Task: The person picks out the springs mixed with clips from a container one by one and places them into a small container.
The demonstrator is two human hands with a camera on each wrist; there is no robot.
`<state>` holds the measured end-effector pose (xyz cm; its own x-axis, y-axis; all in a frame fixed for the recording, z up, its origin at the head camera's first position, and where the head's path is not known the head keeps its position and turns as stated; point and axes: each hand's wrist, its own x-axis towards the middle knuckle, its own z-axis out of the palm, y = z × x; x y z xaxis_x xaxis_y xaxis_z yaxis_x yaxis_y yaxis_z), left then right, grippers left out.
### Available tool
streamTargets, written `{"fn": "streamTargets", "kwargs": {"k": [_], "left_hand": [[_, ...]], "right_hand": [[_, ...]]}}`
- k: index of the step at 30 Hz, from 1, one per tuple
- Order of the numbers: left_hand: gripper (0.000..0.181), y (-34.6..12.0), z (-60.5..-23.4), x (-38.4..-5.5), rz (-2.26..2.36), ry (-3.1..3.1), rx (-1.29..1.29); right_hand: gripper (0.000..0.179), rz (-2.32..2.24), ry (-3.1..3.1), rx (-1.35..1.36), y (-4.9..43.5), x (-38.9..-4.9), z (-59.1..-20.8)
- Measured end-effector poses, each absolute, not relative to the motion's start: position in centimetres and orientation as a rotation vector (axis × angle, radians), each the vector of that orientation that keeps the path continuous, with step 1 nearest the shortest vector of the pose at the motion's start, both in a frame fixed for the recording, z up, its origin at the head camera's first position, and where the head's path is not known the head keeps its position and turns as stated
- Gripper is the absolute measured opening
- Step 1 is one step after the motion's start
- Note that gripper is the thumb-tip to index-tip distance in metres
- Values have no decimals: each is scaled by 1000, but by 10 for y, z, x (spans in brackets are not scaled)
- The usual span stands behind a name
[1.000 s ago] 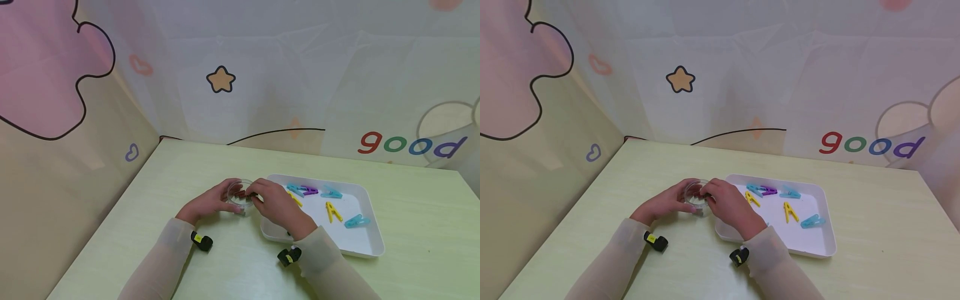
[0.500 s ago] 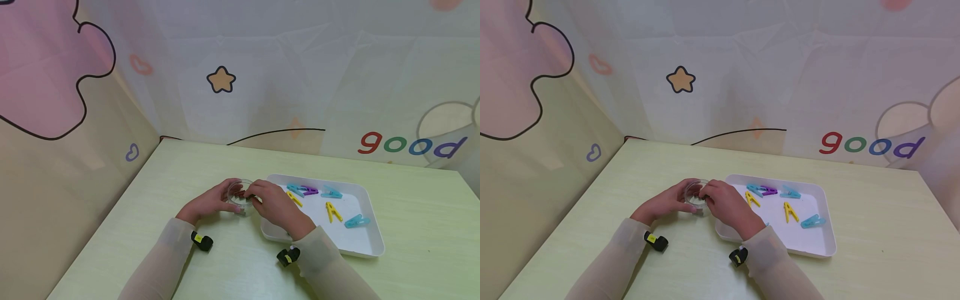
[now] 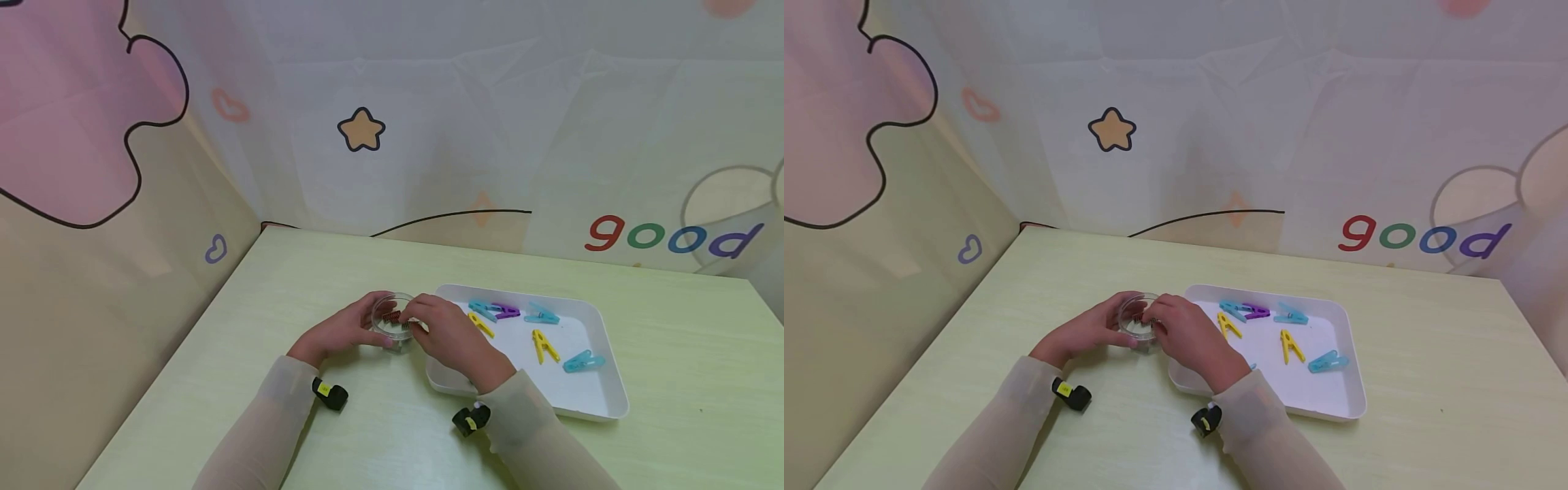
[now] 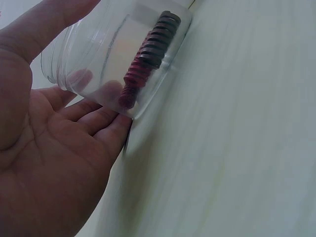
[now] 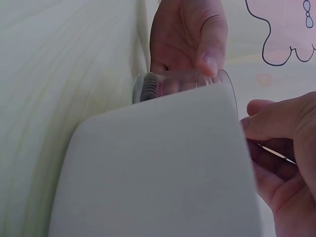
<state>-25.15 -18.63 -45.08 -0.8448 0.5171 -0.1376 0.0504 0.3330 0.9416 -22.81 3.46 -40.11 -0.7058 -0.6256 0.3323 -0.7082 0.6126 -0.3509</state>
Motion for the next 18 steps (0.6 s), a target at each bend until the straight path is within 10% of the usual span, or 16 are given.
{"fn": "streamTargets", "kwargs": {"k": [18], "left_hand": [[80,-185,-446,-250,1545,2148,492]], "right_hand": [[10,715,-2647,1119,36,-228,-403]]}}
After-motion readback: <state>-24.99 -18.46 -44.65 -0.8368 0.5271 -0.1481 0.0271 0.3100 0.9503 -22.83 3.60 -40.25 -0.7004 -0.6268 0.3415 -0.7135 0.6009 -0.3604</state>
